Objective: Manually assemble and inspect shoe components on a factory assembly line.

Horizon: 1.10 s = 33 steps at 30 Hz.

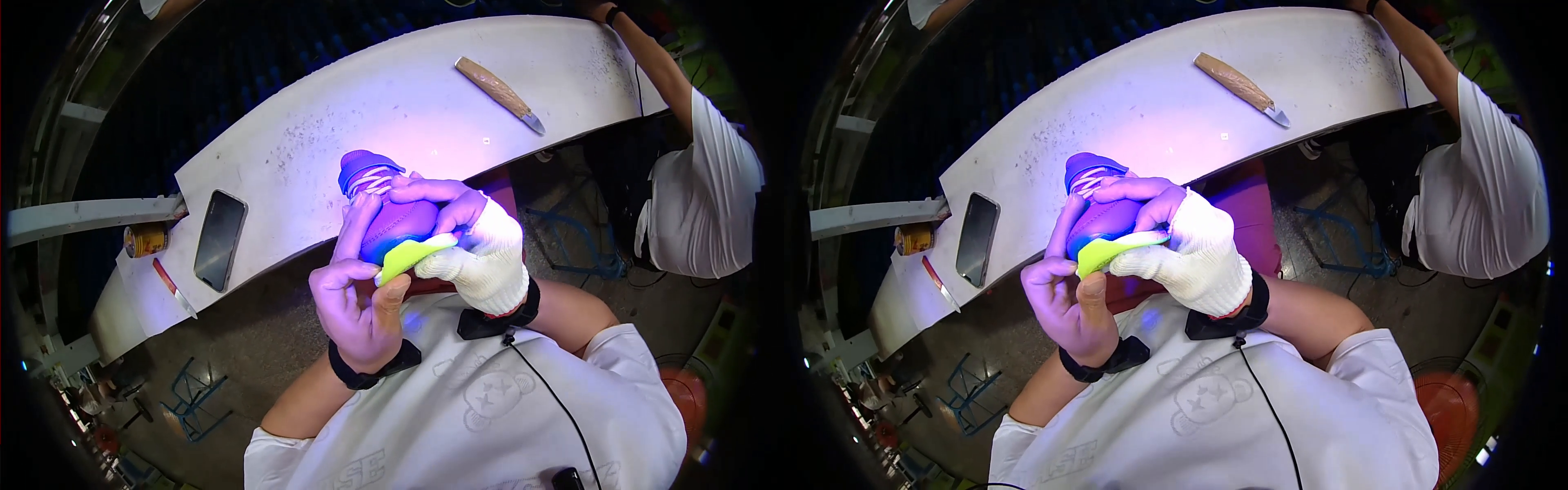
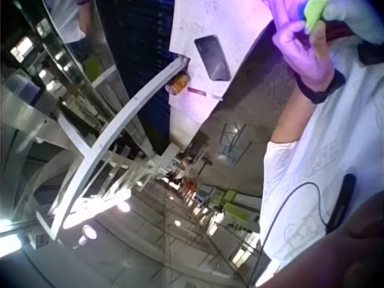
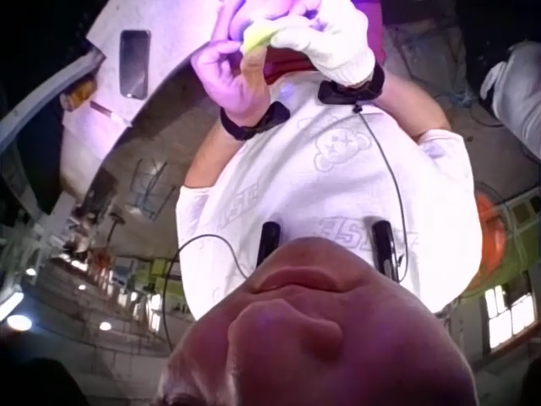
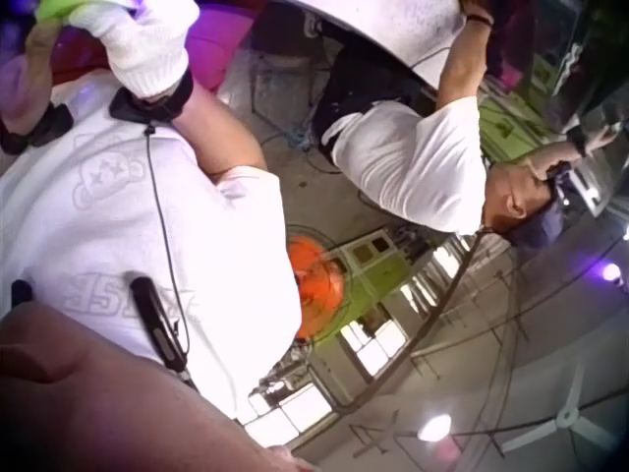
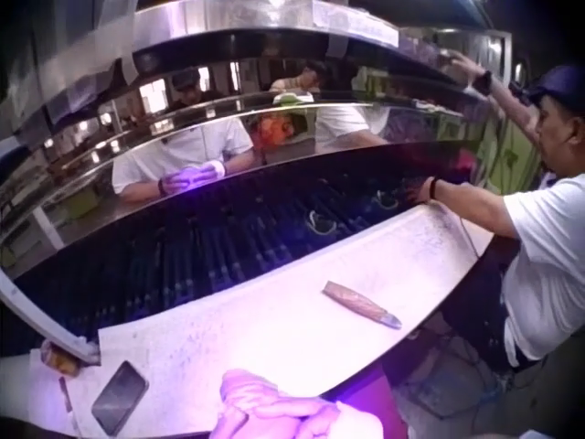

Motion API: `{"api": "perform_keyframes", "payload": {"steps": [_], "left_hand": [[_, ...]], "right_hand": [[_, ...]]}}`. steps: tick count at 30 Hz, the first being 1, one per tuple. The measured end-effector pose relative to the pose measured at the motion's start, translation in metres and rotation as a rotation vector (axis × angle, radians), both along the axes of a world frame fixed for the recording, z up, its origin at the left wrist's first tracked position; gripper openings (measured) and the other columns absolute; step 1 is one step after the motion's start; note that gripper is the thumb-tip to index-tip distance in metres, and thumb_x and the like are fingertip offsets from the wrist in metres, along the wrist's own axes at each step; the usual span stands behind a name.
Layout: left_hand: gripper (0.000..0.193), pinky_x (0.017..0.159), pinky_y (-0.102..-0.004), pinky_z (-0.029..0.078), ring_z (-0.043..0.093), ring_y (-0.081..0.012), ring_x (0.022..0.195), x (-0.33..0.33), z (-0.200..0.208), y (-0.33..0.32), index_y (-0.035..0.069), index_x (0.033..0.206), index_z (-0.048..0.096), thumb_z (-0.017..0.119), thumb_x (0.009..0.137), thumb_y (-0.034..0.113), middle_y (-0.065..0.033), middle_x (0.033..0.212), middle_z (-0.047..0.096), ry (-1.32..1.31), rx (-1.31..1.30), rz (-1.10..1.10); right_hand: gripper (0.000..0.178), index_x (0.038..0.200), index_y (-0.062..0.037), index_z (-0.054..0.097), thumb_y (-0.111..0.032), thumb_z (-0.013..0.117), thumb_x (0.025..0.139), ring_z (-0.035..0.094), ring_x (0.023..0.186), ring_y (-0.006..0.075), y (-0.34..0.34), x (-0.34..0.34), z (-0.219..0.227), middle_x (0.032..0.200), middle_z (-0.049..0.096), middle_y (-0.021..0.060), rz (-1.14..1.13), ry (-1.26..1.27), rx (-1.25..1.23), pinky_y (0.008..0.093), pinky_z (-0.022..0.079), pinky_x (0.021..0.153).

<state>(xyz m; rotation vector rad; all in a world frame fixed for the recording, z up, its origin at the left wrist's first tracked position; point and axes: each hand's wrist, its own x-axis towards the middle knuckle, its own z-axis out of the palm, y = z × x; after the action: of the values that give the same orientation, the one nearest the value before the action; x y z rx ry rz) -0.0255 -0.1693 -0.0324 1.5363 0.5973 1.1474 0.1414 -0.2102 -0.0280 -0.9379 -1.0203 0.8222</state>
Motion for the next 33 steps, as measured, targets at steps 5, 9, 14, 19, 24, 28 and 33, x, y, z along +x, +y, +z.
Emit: {"api": "perform_keyframes", "payload": {"steps": [5,9,14,19,24,28,33], "left_hand": [[0.04,0.125,-0.0585,0.026,0.045,-0.0485,0.148,-0.001,-0.005,0.001,0.006,0.111,0.04,0.074,0.102,0.026,-0.0433,0.146,0.053,-0.019,0.022,-0.024],[0.043,0.126,-0.0599,0.024,0.045,-0.0493,0.148,-0.007,-0.01,0.001,0.006,0.112,0.039,0.076,0.1,0.022,-0.0432,0.143,0.055,-0.057,-0.001,-0.009],[0.039,0.123,-0.0569,0.033,0.053,-0.0452,0.14,-0.001,0.014,0.009,0.003,0.119,0.047,0.074,0.102,0.025,-0.0331,0.136,0.063,0.005,0.0,0.06],[0.04,0.108,-0.0484,0.044,0.058,-0.0342,0.119,-0.011,0.02,0.027,0.0,0.118,0.067,0.054,0.111,0.037,-0.0196,0.125,0.066,0.236,0.197,0.004],[0.034,0.119,-0.0592,0.038,0.057,-0.0434,0.135,-0.023,0.027,0.032,0.001,0.112,0.058,0.048,0.113,0.035,-0.0298,0.121,0.07,0.168,-0.021,0.125],[0.062,0.119,-0.0585,0.04,0.058,-0.0456,0.137,-0.043,0.035,0.058,0.001,0.116,0.061,0.085,0.086,0.05,-0.0265,0.124,0.074,0.352,0.104,-0.1],[0.074,0.118,-0.0622,0.042,0.071,-0.0429,0.121,-0.046,0.026,0.068,0.002,0.112,0.065,0.1,0.058,0.039,-0.0226,0.112,0.078,0.433,0.282,-0.163]], "right_hand": [[0.032,0.092,-0.0024,0.061,-0.01,0.09,0.082,0.067,0.125,0.0338,-0.003,0.0,-0.009,0.13,0.071,0.0226,-0.043,-0.087,0.031,0.0464,0.053,0.106],[0.035,0.098,-0.0052,0.058,-0.007,0.089,0.083,0.059,0.137,0.0404,-0.009,0.005,-0.009,0.136,0.066,0.0283,0.057,-0.053,0.026,0.0577,0.035,0.122],[0.04,0.079,-0.0043,0.062,-0.026,0.095,0.076,0.077,0.091,0.0274,0.004,0.011,-0.001,0.113,0.077,0.0152,-0.054,-0.294,0.016,0.0337,0.06,0.073],[0.042,0.073,-0.008,0.063,-0.027,0.1,0.067,0.072,0.11,0.033,0.008,0.025,0.011,0.132,0.07,0.0173,0.054,-0.565,-0.095,0.0386,0.06,0.082],[0.044,0.082,-0.0085,0.062,-0.029,0.097,0.066,0.071,0.101,0.0337,0.027,0.016,-0.032,0.127,0.071,0.0146,-0.063,-0.7,0.148,0.0419,0.059,0.079],[0.038,0.095,-0.0088,0.067,-0.029,0.089,0.071,0.067,0.097,0.0361,0.035,0.016,-0.032,0.118,0.07,0.0124,-0.023,-0.826,0.164,0.0472,0.058,0.077],[0.037,0.097,-0.0098,0.07,-0.035,0.085,0.073,0.063,0.094,0.0335,0.04,0.019,-0.032,0.116,0.069,0.0121,0.081,-0.897,0.186,0.0475,0.056,0.078]]}}
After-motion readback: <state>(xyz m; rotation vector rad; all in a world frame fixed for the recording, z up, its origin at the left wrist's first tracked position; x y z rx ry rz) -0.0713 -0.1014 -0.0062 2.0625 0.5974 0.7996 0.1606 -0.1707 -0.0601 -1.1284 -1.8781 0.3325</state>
